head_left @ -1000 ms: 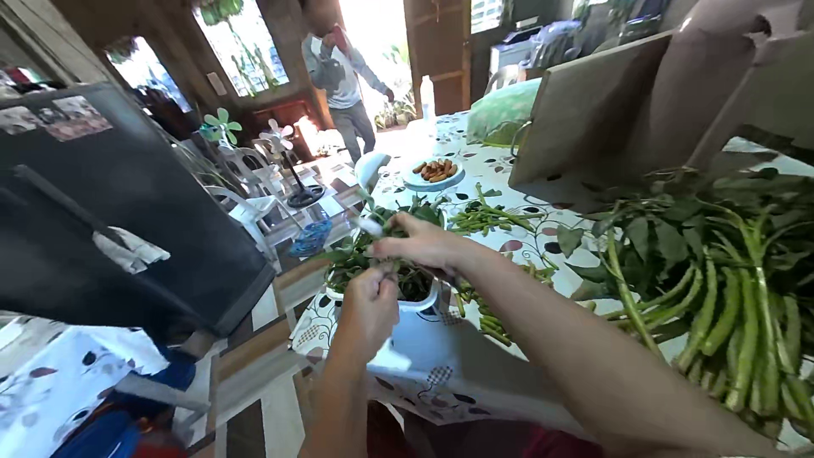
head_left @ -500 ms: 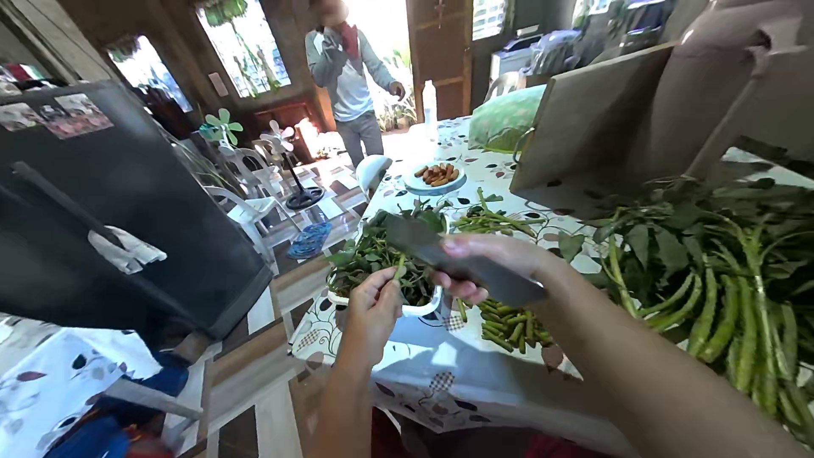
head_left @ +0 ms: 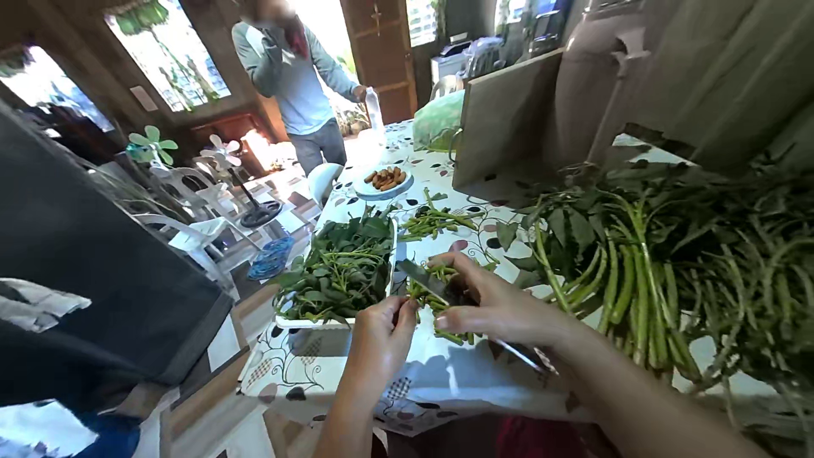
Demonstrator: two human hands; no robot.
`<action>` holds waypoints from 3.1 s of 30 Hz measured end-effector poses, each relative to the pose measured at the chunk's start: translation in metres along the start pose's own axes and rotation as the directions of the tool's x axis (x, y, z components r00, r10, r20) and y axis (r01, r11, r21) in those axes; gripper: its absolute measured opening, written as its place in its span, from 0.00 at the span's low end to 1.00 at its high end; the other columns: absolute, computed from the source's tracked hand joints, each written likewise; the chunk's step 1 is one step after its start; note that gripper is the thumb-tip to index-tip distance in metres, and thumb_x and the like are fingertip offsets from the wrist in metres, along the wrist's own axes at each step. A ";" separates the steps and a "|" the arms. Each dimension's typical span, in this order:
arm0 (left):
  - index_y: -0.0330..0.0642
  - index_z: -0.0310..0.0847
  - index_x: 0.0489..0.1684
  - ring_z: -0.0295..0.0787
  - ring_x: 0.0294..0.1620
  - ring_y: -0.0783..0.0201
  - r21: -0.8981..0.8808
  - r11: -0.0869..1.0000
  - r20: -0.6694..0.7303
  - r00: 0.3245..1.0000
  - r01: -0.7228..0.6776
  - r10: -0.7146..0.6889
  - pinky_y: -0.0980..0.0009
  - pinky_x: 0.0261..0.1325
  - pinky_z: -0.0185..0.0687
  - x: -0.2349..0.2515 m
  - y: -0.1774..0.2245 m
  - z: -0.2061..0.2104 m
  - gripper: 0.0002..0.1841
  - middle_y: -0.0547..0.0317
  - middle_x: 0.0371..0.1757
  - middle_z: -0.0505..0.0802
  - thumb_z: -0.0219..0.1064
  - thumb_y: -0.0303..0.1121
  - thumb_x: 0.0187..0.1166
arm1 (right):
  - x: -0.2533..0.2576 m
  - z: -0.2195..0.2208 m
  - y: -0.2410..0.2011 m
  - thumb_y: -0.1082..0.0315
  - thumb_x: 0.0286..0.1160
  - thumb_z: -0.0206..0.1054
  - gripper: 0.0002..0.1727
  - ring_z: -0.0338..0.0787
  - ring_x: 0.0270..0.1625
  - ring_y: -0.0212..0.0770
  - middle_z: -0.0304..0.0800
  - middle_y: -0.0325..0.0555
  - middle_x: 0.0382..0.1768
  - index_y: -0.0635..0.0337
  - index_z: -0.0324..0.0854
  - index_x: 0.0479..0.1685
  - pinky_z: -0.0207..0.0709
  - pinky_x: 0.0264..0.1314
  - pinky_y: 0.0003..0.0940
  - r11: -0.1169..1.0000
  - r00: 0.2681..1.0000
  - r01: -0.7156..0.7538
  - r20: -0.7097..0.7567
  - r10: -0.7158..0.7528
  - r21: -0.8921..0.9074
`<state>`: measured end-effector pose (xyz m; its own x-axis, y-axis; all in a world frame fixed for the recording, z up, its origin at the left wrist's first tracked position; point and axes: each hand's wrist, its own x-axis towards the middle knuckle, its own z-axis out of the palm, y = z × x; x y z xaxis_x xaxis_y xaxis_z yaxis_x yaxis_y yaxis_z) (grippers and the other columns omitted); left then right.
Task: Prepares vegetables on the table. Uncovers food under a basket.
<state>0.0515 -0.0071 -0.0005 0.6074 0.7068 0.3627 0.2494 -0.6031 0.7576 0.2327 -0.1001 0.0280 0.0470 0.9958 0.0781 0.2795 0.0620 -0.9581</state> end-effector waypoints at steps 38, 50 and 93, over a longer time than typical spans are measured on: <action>0.31 0.83 0.60 0.79 0.26 0.76 -0.064 0.989 0.207 0.971 0.135 -0.119 0.79 0.34 0.77 0.019 0.012 0.031 0.14 0.61 0.33 0.87 0.54 0.28 0.90 | -0.023 -0.015 0.038 0.39 0.51 0.77 0.63 0.68 0.19 0.17 0.77 0.25 0.35 0.48 0.41 0.88 0.65 0.19 0.13 0.926 0.993 -0.078 0.115 0.037 0.369; 0.29 0.84 0.44 0.90 0.43 0.77 -0.194 0.979 -0.090 0.992 0.068 -0.087 0.78 0.54 0.86 0.005 0.024 0.043 0.06 0.57 0.38 0.93 0.69 0.22 0.74 | -0.024 0.021 0.033 0.38 0.48 0.79 0.53 0.89 0.48 0.29 0.88 0.40 0.49 0.54 0.64 0.78 0.86 0.52 0.33 0.997 0.987 0.055 -0.146 -0.063 -0.060; 0.41 0.74 0.81 0.70 0.82 0.35 0.587 0.760 0.510 0.856 -0.280 -0.079 0.33 0.76 0.66 0.076 0.056 0.066 0.26 0.37 0.85 0.72 0.51 0.48 0.93 | -0.069 -0.100 -0.004 0.39 0.85 0.46 0.30 0.72 0.17 0.23 0.73 0.31 0.26 0.49 0.71 0.71 0.71 0.18 0.16 0.900 0.931 0.068 -0.351 0.097 0.431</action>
<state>0.1616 -0.0111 0.0336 0.8854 0.4642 -0.0259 0.4622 -0.8730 0.1558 0.3244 -0.1755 0.0545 0.4071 0.9102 0.0763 -0.1584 0.1526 -0.9755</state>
